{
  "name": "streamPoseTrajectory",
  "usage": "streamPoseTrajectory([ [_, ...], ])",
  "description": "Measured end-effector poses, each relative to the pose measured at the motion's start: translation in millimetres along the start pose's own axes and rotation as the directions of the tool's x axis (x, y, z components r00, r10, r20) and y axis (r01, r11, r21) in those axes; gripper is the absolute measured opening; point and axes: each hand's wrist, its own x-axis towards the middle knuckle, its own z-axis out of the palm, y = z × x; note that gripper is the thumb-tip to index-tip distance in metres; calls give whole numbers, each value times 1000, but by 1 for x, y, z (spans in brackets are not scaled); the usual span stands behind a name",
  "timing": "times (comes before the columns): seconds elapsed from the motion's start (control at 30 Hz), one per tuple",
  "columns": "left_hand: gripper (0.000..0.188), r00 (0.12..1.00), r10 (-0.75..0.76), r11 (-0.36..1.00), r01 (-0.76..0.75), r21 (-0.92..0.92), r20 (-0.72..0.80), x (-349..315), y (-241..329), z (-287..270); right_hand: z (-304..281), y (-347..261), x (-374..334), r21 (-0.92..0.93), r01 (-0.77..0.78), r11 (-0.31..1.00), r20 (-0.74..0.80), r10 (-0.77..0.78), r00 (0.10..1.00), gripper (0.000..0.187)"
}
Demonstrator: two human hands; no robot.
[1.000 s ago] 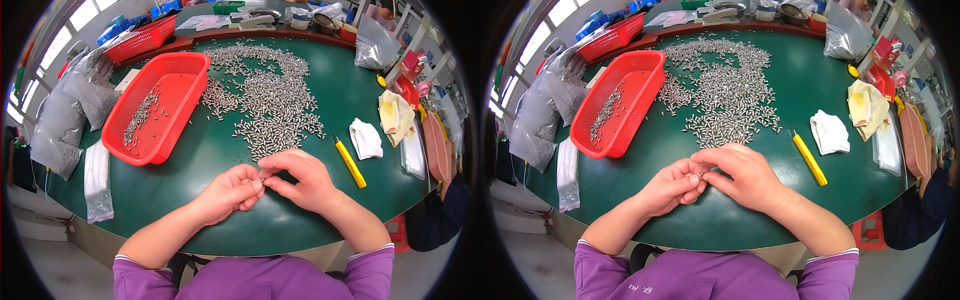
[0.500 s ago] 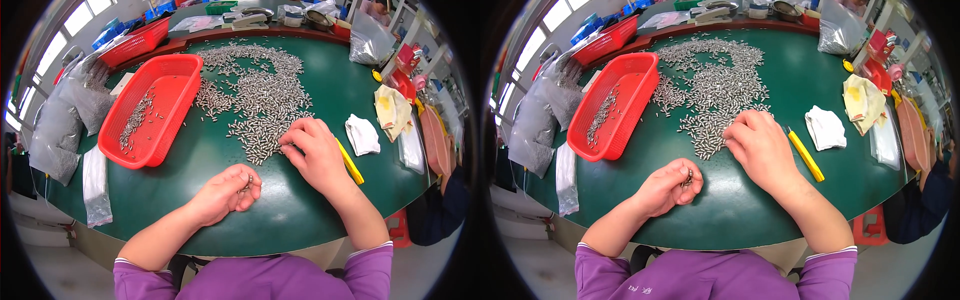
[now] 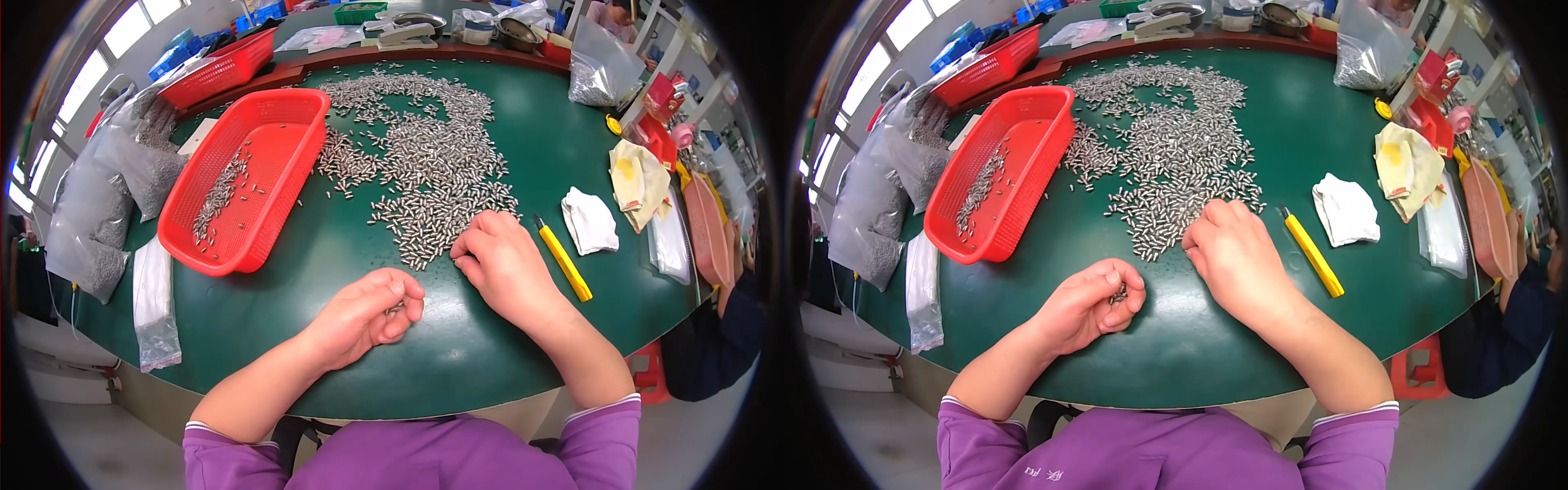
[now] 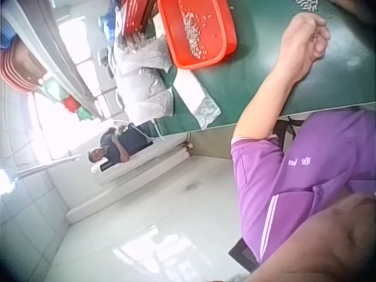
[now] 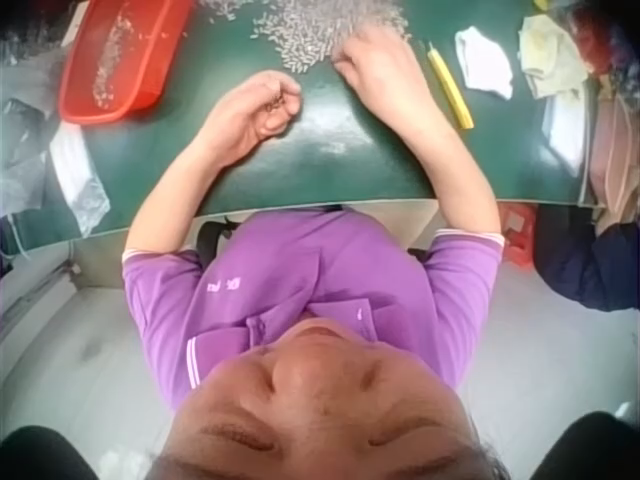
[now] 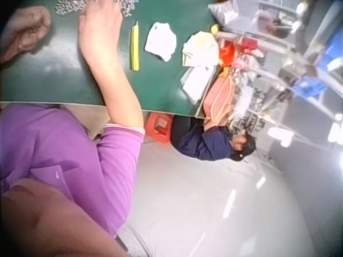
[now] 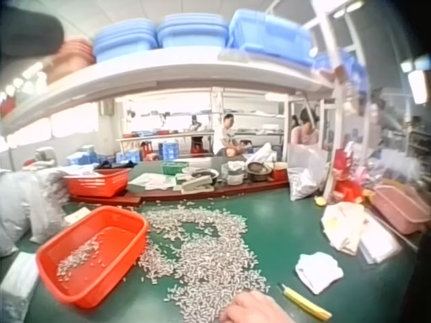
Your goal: Inspecting and sorting small metal pins and checking a portable fan unit.
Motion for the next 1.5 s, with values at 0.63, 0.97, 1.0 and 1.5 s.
streamPoseTrajectory([
  [0.63, 16, 999, -33, 997, 32, 71, 18, -1, 1, 3, 9, -20, 2, 600, 2, 800, 122, -94, 988, 11],
  [0.97, 14, 1000, -7, 996, 6, 93, 12, 0, -1, 4, 6, -10, 6, 174, 132, 976, -148, -106, 983, 13],
  [1.0, 15, 1000, 7, 996, -8, 84, 12, 0, -1, 5, 7, -7, 7, 128, 128, 983, -151, -108, 983, 14],
  [1.5, 27, 1000, 9, 1000, -9, -14, 24, 0, 2, -3, 8, -4, 6, 52, 149, 987, -16, -148, 989, 17],
])
